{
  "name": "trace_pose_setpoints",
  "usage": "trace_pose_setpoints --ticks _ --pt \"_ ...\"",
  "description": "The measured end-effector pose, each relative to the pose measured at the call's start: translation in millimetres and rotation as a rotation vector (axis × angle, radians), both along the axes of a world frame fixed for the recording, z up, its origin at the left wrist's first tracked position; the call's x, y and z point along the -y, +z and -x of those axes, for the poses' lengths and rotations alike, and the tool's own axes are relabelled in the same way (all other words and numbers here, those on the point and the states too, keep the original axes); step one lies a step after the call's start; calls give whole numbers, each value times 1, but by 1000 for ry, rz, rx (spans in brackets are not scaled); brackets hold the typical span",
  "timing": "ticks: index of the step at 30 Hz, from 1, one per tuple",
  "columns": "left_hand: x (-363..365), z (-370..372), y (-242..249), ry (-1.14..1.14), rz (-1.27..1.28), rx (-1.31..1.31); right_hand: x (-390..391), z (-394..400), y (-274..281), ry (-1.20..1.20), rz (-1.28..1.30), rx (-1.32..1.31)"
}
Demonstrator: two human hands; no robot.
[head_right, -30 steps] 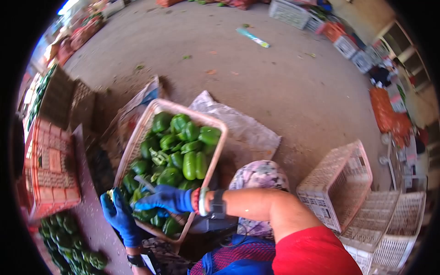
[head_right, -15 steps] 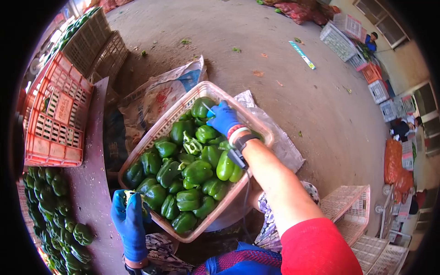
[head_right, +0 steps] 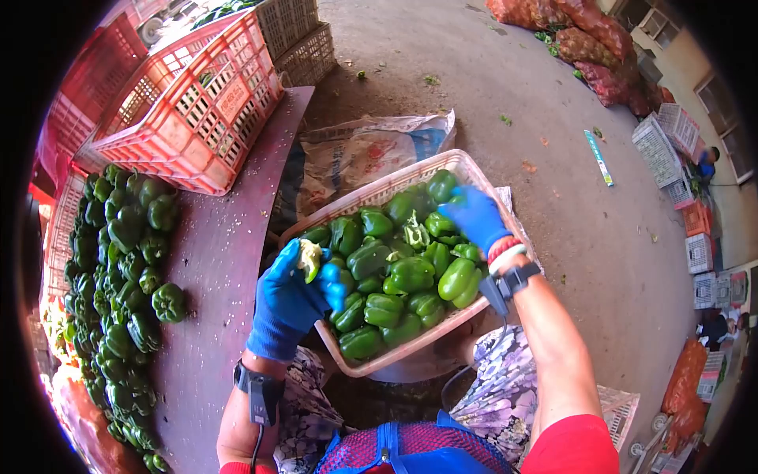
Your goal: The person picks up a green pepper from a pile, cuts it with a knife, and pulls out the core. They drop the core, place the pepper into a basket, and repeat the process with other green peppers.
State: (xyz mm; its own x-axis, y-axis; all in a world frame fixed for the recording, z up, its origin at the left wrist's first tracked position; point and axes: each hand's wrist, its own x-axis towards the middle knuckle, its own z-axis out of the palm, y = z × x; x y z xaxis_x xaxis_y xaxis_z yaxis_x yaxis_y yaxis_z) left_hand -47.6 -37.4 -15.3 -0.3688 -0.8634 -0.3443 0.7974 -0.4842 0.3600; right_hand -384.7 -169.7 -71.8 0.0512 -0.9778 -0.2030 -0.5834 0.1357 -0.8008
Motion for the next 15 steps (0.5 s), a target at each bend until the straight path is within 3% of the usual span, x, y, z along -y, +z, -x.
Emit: trace_pose_setpoints --ticks 2,3,4,5,9,10,11,12,13,15 --pt "-1 8 1 -30 -28 35 -45 -45 49 260 213 102" --pt "-2 14 1 -48 -44 52 -64 -69 60 433 438 177" --pt "-5 20 -5 -68 -3 14 -81 -86 80 586 666 58" --pt "-8 28 7 -89 87 32 -95 -102 96 661 685 21" --pt "-15 42 -27 -250 90 254 -104 -115 52 578 753 7" --pt "-10 36 -27 -327 39 112 -101 -117 47 536 786 39" --pt "-8 29 -28 -404 -11 -31 -102 -116 46 421 558 244" --pt "-7 20 -29 -410 -119 174 -102 -114 49 299 327 437" --pt "-5 23 -24 -332 -39 376 -101 -112 53 170 94 619" --pt "-6 36 2 -168 125 767 -95 -108 57 76 -62 753"
